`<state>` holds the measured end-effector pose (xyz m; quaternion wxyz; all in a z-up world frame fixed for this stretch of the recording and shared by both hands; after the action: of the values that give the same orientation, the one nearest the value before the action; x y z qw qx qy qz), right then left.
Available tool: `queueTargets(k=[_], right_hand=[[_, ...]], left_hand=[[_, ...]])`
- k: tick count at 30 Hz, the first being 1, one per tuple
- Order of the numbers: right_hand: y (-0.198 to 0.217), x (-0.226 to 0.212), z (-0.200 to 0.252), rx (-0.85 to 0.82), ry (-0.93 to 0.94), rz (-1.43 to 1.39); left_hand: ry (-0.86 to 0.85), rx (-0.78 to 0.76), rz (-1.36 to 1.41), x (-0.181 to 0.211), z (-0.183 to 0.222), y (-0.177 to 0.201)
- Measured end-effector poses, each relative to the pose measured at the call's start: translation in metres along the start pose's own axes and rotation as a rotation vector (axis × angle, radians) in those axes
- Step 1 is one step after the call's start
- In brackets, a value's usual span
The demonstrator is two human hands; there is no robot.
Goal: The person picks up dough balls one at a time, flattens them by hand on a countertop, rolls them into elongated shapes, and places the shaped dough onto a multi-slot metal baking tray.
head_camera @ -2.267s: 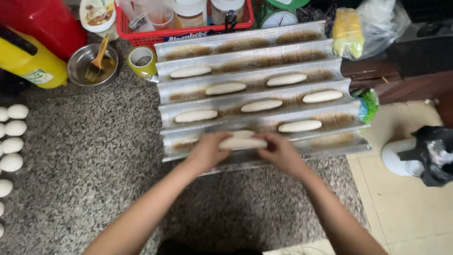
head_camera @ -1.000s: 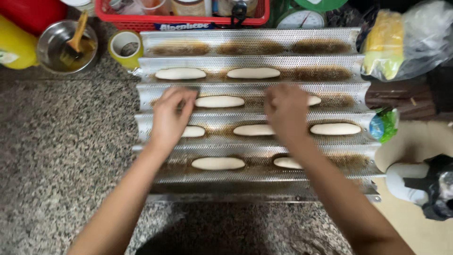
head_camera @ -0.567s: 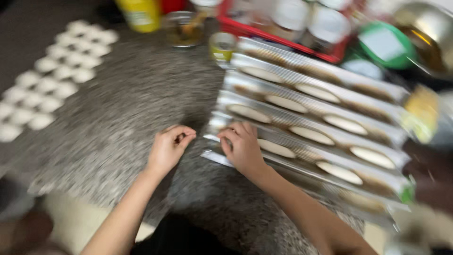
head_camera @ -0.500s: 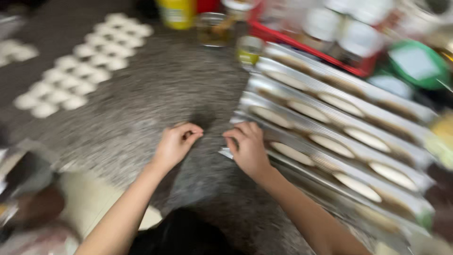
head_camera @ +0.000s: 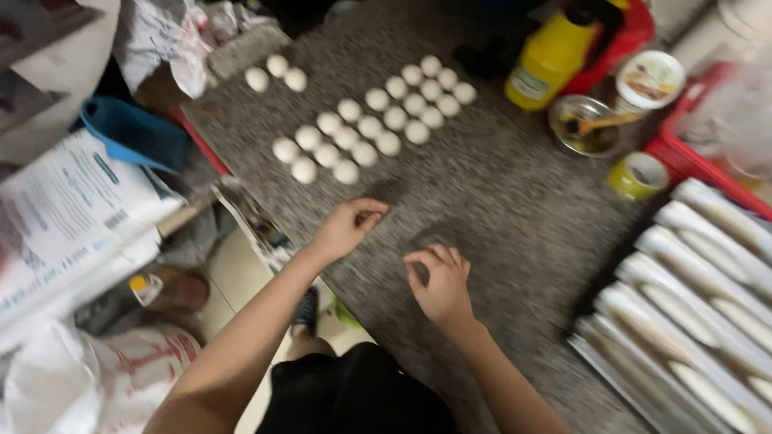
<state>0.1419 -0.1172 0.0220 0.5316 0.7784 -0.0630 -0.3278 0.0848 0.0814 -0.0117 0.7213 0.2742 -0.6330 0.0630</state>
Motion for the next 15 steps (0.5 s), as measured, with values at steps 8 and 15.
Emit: queueTargets(k=[8,15], right_hand=[[-0.148,-0.099,-0.112,-0.299,-0.283,-0.049],[-0.179,-0.127,-0.154,-0.117,-0.376,-0.077]], left_hand=[[0.176,0.256,-0.189,-0.155,-0.096,0.251],[0.038,0.411,-0.340,-0.268,-0.224,0.362]])
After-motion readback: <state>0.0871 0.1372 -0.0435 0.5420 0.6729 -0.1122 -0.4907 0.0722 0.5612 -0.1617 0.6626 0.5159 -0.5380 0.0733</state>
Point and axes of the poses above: each hand's wrist, its own z-axis away from the middle knuckle, its own y-axis out of the back of the hand, x = y × z, the point moved 10 cm from there along -z, towards the middle knuckle, and after that the axes turned 10 degrees about z, right-handed, at the moved point
